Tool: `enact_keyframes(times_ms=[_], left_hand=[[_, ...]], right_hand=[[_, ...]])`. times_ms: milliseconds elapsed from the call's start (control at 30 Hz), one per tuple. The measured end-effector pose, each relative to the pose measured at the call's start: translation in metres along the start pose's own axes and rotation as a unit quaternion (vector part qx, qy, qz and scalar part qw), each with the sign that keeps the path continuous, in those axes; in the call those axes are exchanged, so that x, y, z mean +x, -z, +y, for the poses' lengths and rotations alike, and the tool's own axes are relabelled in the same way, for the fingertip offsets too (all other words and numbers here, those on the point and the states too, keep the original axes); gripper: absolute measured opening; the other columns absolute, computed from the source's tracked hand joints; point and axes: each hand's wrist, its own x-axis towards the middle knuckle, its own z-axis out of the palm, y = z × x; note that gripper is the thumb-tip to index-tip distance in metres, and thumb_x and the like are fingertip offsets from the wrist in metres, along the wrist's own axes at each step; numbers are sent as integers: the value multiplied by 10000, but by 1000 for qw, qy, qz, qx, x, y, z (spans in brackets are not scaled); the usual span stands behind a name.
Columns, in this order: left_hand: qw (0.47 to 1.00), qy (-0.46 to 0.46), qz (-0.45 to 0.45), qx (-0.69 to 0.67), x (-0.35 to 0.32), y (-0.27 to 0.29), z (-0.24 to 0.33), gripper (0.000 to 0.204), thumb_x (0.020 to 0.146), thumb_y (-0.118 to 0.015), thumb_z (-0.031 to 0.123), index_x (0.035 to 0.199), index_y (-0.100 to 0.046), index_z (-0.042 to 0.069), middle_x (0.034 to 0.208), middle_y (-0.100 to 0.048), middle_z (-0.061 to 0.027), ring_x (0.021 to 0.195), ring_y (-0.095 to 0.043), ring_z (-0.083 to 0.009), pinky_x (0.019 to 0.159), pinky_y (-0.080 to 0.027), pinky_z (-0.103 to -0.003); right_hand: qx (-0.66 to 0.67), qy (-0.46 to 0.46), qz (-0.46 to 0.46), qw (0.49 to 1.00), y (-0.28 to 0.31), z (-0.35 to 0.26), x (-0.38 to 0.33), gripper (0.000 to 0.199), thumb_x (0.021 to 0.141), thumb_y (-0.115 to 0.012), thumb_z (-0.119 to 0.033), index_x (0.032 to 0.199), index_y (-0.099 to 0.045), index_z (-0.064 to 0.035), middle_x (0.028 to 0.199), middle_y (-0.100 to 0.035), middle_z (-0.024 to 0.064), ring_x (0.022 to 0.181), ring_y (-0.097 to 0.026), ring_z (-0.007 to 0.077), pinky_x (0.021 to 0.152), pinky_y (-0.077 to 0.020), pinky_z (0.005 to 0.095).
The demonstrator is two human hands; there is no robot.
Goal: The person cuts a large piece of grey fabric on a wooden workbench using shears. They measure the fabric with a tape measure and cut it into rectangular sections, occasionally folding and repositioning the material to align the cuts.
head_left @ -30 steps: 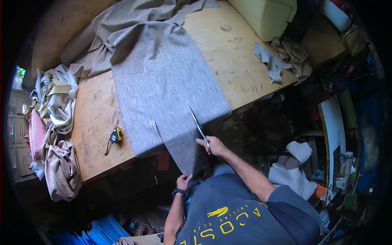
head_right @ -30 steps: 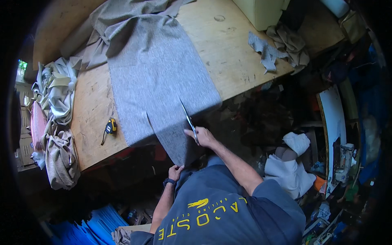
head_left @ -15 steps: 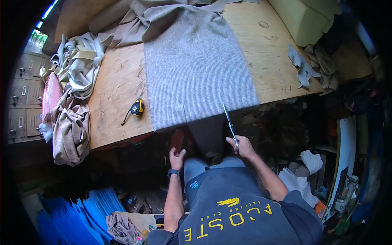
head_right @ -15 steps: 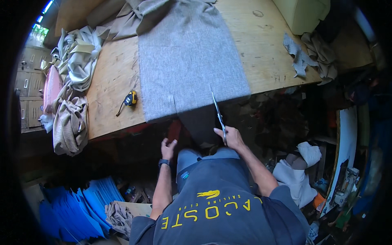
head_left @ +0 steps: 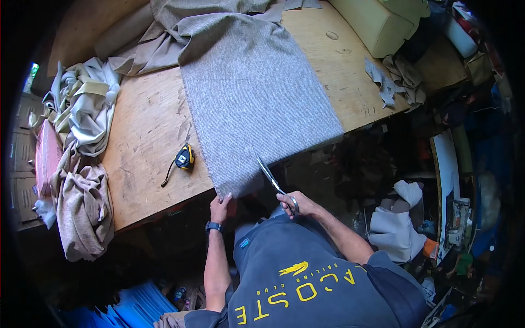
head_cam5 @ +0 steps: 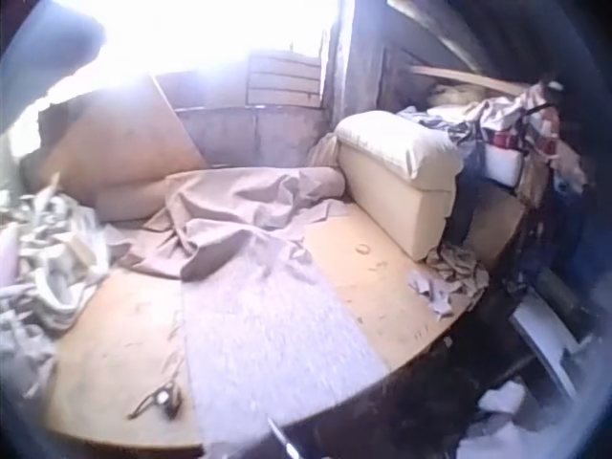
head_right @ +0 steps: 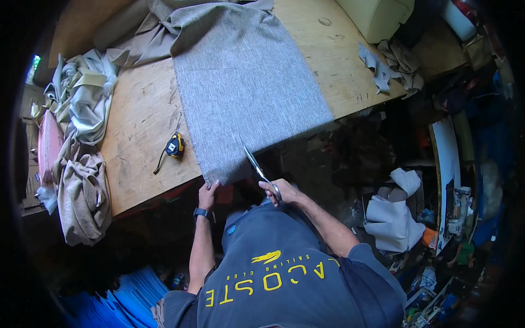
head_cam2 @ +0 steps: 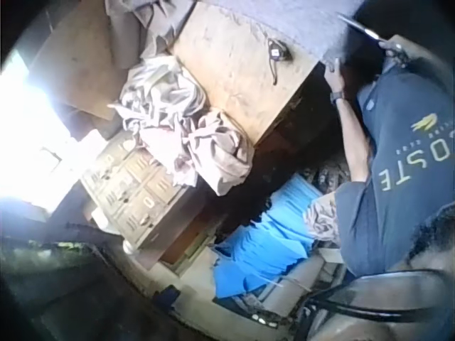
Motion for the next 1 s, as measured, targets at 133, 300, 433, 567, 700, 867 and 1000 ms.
enact_keyframes(times_ms=[133,300,433,567,700,867,1000], left_hand=[[995,43,-78,-44,-3,16,-2,277,926,-692,276,1031,-671,20,827,-675,2,684,-595,-68,613,-482,-248],[996,34,-83,23,-2,21,5,268,932,-684,270,1042,-673,25,856,-688,-10,717,-620,-83,654,-508,-257],[994,56,-97,5,-1,23,10,287,933,-682,258,1079,-673,12,922,-703,-31,767,-640,-92,694,-527,-266],[995,50,-88,2,2,23,9,293,931,-684,244,1100,-670,6,969,-708,-49,806,-658,-112,729,-542,-285],[993,67,-95,27,0,22,16,290,932,-682,233,1098,-672,-5,985,-711,-46,834,-658,-117,773,-534,-284],[991,73,-110,18,5,26,1,319,932,-680,238,1129,-672,-12,1044,-711,-48,915,-649,-118,857,-502,-286],[990,80,-111,20,2,26,2,332,933,-677,235,1150,-671,-17,1090,-707,-52,971,-637,-121,899,-485,-288]], right_hand=[[9,22,27,999,-19,1,24,503,940,-585,-559,766,-563,-87,589,-535,-8,516,-547,85,491,-446,255],[-16,92,97,991,-24,-17,89,504,905,-654,-534,756,-562,-62,584,-510,-14,501,-495,78,496,-444,269],[-41,98,130,986,-24,-30,97,550,869,-686,-557,696,-583,-45,569,-526,5,485,-520,93,468,-445,291],[-77,80,135,984,-20,-35,96,556,868,-688,-555,681,-581,-43,576,-554,23,492,-550,102,458,-459,289],[-53,61,114,990,-15,-52,111,579,864,-665,-598,704,-581,-49,593,-552,24,499,-545,107,490,-470,287],[-109,95,133,981,-11,-73,116,677,869,-581,-687,650,-570,-46,550,-551,39,509,-575,135,520,-487,322],[-84,93,110,986,-6,-79,121,673,883,-574,-672,633,-565,-47,531,-541,38,502,-573,147,530,-490,336]])
